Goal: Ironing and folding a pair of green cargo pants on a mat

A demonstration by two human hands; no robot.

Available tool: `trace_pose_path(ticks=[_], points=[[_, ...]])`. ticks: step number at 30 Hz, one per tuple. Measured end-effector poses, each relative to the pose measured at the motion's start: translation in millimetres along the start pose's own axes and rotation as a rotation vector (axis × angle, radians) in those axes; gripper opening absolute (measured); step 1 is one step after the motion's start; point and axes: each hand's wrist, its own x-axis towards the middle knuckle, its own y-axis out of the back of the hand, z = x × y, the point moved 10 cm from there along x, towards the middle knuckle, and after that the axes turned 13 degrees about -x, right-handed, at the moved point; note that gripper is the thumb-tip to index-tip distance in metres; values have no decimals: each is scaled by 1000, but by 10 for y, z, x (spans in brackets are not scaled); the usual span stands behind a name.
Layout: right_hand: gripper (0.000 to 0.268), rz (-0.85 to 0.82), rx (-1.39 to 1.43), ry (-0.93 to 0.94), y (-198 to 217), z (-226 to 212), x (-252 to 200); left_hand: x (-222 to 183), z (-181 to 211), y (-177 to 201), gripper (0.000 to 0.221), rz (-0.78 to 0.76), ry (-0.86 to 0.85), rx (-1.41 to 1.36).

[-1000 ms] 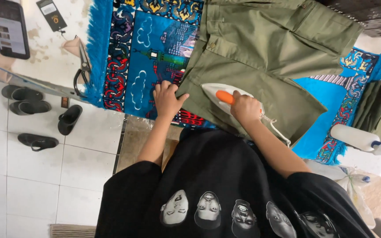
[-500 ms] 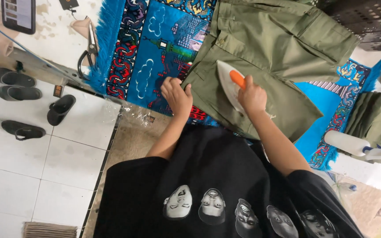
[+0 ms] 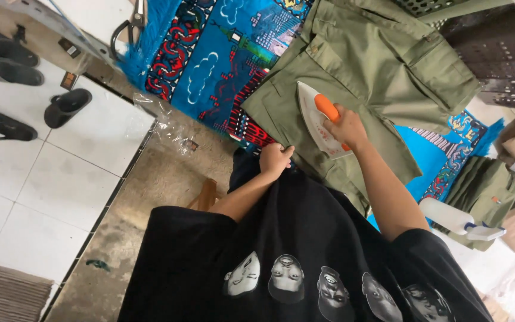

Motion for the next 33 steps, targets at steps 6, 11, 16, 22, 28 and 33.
trace_pose_path(ticks=[6,11,16,22,28,33], points=[[59,133,6,-142,45,231,228,-24,-167,10,31,119,-111,-136],[38,2,158,60,151,-145,-133,-9,-346,8,33,216,-219,-200],[49,-118,64,269,-288,-561,-393,-30,-405,-4,36,220,-337,-288],[47,-2,-232,178,-334,-736,-85,-224,-390,71,34,355,-415,-159],[48,-41,-121,120,-592,-565,-143,-181,-418,154,29,444,-436,-125],[49,-45,-275,101,-469,-686,-201,-84,-534,52,32,404,-413,-87]])
